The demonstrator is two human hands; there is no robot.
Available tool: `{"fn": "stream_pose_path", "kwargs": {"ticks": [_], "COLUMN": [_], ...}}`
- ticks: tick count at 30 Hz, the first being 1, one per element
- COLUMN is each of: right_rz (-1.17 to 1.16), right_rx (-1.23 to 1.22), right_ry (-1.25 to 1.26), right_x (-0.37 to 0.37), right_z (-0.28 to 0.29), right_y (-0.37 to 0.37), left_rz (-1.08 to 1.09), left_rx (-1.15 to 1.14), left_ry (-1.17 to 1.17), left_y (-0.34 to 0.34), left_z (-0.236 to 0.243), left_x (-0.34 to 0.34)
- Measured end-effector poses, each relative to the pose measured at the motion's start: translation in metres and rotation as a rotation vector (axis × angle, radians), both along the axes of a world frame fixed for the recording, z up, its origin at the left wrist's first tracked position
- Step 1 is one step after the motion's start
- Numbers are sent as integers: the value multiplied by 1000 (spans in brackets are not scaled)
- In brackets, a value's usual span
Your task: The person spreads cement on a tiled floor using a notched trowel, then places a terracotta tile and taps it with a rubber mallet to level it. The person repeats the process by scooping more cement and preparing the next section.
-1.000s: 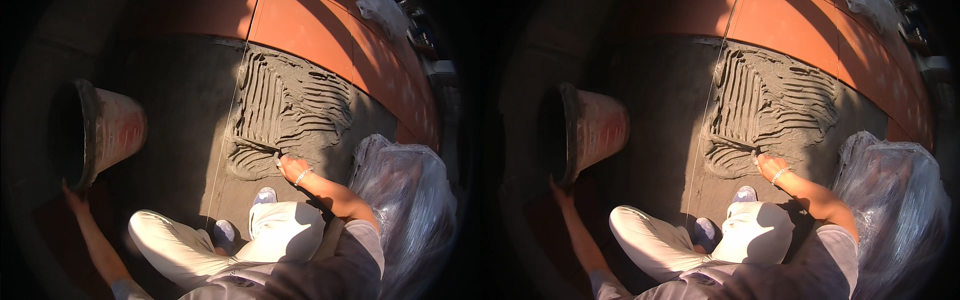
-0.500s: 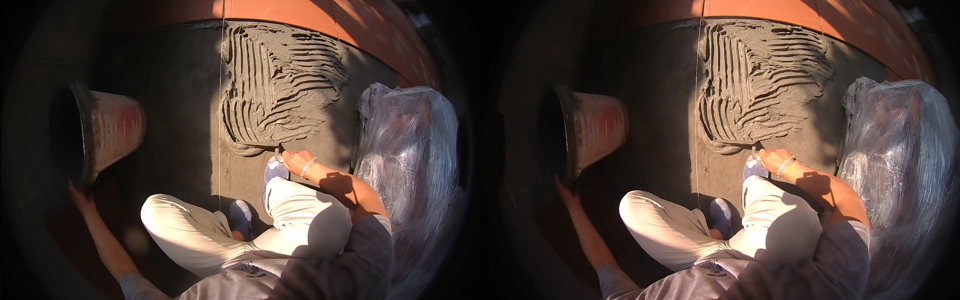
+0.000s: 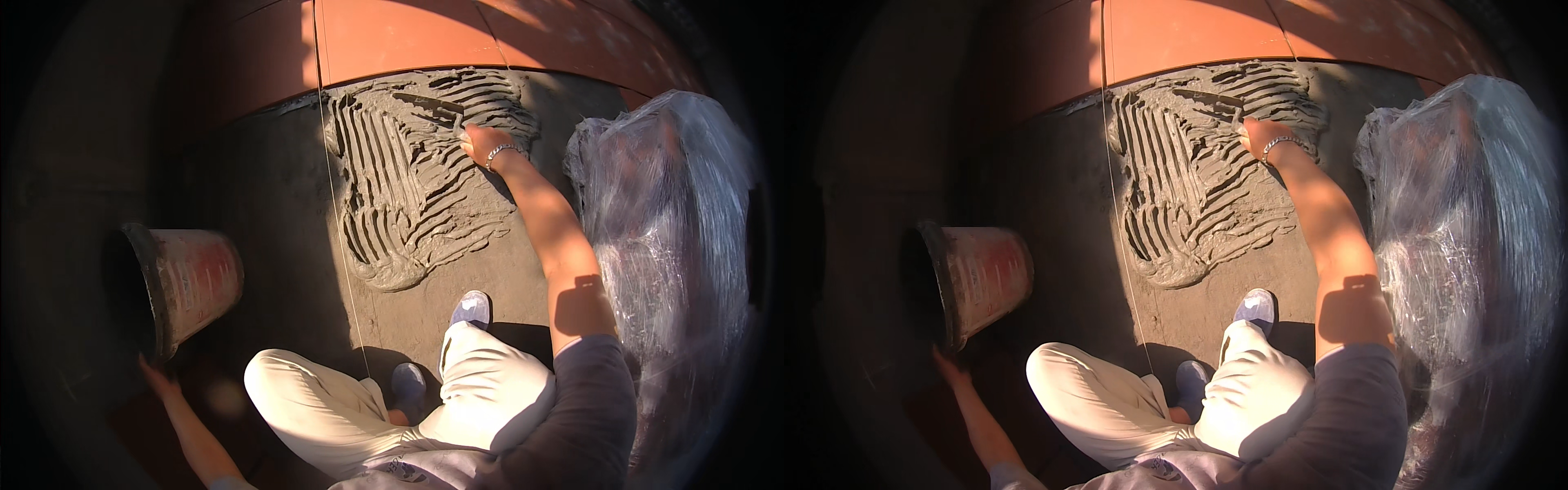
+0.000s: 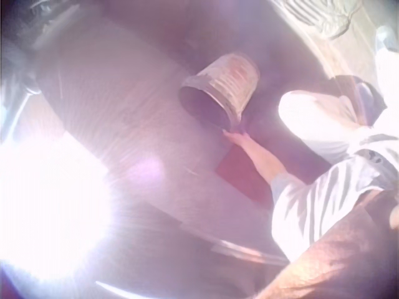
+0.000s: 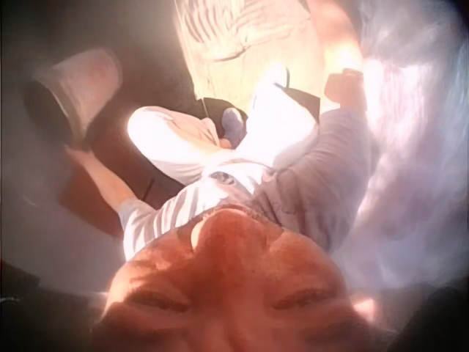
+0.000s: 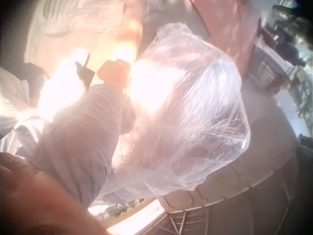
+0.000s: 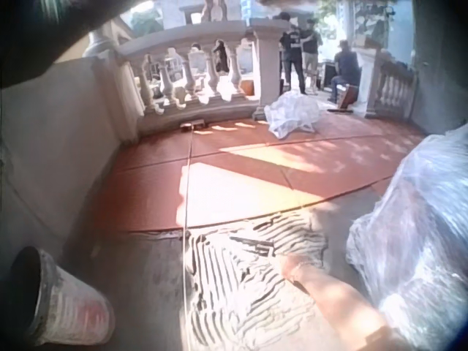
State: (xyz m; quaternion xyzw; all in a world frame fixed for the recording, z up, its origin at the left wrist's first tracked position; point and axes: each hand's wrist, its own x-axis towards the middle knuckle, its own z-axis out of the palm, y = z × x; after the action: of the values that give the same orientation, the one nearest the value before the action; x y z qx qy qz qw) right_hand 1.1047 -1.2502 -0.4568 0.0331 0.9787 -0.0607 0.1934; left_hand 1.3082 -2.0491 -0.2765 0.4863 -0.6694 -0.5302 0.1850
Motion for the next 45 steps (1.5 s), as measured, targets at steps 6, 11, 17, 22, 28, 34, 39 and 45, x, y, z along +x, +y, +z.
{"fn": "stream_pose_path", "kwargs": {"ticks": [6, 11, 17, 22, 28, 34, 39, 45], "right_rz": [193, 472, 556, 238, 21, -557, -893, -671], "right_rx": [-69, -77, -4, -139, -555, -390, -285, -254], "right_ry": [-76, -283, -365, -221, -319, -394, -78, -341], "right_x": [16, 126, 199, 234, 259, 285, 290, 288], "right_z": [-19, -11, 10, 13, 13, 10, 14, 23], "right_y": [-20, 0, 9, -23, -127, -104, -49, -55], "left_rz": [84, 143, 106, 57, -58, 27, 3, -41], "left_rx": [59, 56, 33, 11, 52, 26, 59, 96], "left_ry": [-88, -28, 17, 35, -31, -57, -15, -28], "left_y": [-17, -14, -5, -12, -7, -9, -11, -17], "left_z": [-3, -6, -7, -8, -2, -1, -3, -5], "left_x": [4, 3, 3, -1, -1, -4, -3, -4]}}
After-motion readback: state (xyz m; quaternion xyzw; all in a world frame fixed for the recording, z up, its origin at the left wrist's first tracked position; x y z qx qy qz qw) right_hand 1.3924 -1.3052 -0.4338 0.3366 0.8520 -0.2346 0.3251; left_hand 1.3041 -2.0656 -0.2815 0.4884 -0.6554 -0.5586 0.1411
